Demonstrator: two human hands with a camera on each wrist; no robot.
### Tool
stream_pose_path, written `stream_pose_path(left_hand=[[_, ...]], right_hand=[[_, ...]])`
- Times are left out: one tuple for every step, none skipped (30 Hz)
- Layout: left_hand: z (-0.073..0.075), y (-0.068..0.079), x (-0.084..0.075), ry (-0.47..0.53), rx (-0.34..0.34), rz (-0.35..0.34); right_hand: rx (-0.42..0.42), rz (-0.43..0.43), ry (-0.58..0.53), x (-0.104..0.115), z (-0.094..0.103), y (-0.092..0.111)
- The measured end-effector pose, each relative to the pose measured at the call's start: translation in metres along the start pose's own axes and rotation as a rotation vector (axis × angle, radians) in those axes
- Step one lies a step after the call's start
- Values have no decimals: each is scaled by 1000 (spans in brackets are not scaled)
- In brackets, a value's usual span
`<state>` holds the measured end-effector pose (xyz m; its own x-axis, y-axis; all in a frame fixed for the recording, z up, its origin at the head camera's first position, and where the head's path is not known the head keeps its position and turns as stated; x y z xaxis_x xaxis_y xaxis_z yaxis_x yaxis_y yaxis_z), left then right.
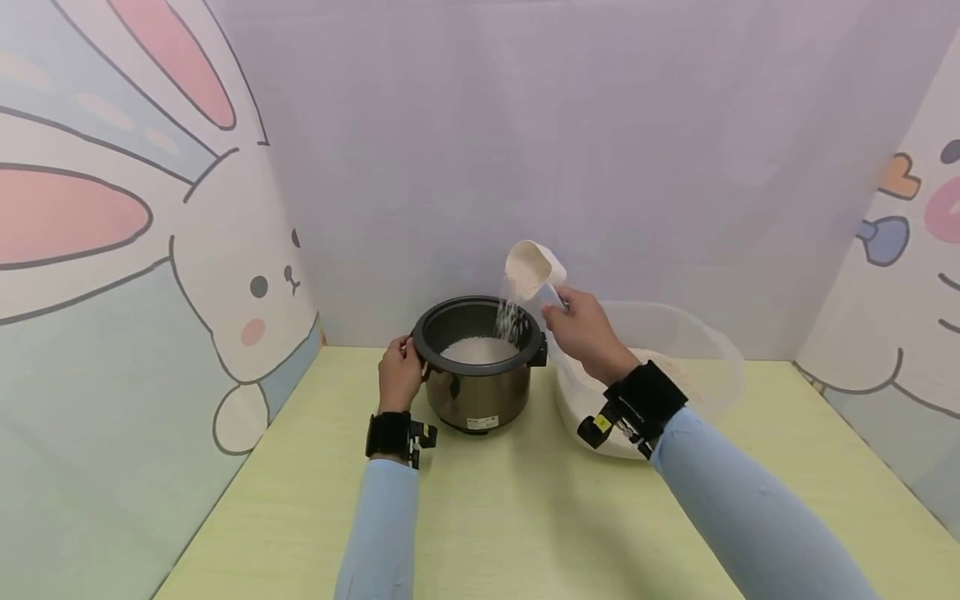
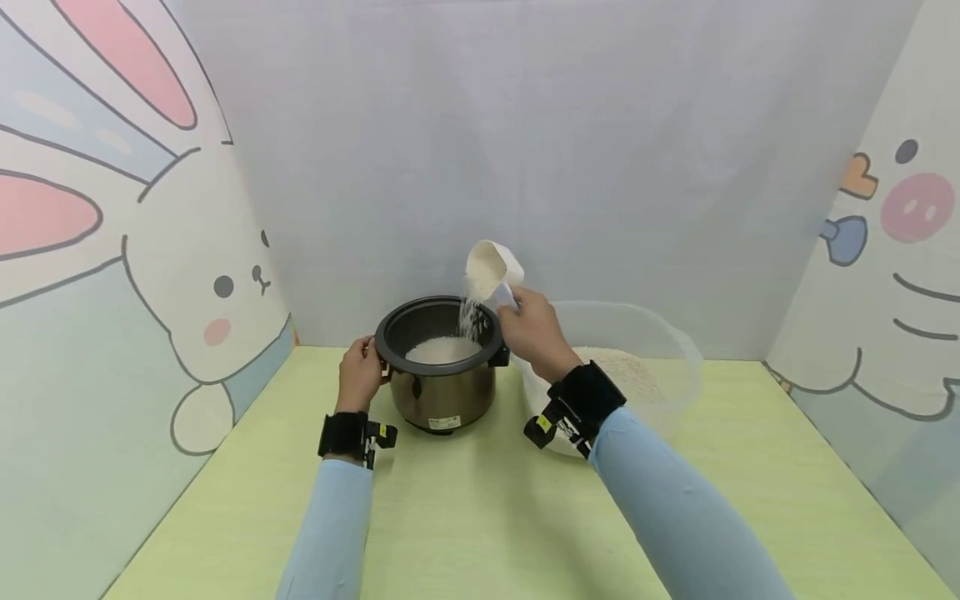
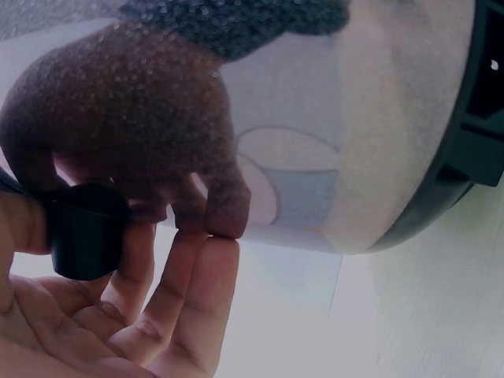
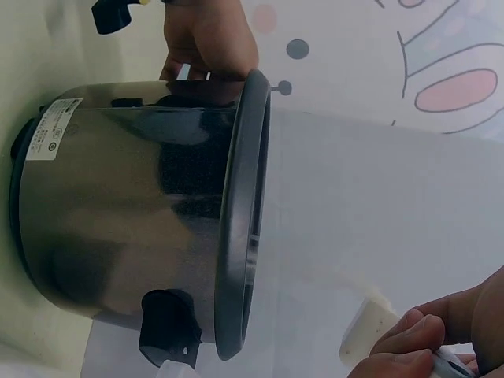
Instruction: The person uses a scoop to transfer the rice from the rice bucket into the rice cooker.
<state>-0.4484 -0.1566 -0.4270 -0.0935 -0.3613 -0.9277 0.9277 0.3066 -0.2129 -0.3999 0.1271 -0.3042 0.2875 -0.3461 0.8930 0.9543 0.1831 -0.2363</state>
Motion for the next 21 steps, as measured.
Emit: stream_pose_path(left_hand=[[0,0,0,0,0,-1],[0,0,-1,3,1,-1],[1,0,-1,4,1,0],[0,0,-1,4,3,0],[0,0,-1,5,3,2],[0,0,0,5,3,4],[0,0,0,4,1,4],[0,0,0,3,0,4],[0,0,0,3,-1,4],[1,0,0,4,-2,5],[1,0,1,4,-2,5],[0,0,1,6,0,5],[0,0,1,9,1,3],[0,0,1,11,3,3],[0,0,1,11,3,4],[0,0,1,10,5,4],[0,0,1,10,6,4],[0,0,1,11,6,4],[0,0,1,13,5,3],[0,-1,1,12,6,3],[0,-1,1,14,6,4]], right_hand=[[-3,8,10,1,-1,0],[-8,13,19,2,-1,-1],[-13,20,33,3,-1,-2],[-16,25,48,4,-1,-2],[-23,31,66,5,-1,-2],[-26,34,83,5,-2,-3],[-29,40,102,6,-2,-3],[-31,48,125,7,-2,-2],[-36,57,145,7,-3,-2],[-39,67,165,8,-3,-2],[-42,81,182,9,-3,-2],[-44,95,197,9,-4,-2],[-48,109,210,9,-4,-1],[-50,122,227,9,-4,-1],[-50,133,240,10,-4,-1],[-51,147,261,10,-4,-1],[-53,160,280,10,-4,-1],[-55,174,302,11,-4,-1],[-57,188,322,11,-4,-2],[-62,198,341,11,-4,-2],[-69,212,361,12,-4,-2]])
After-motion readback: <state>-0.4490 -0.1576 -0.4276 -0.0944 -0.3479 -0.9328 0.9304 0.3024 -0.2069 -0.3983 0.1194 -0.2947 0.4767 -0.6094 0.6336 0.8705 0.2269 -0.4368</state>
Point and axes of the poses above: each hand's wrist, its own y-axis away from the middle knuckle, its own z-axis out of the back of the hand, x = y × z, the point moved 5 cm from there along -y, towards the middle knuckle, and after that the axes turned 2 degrees about z, right-handed, at the moved point
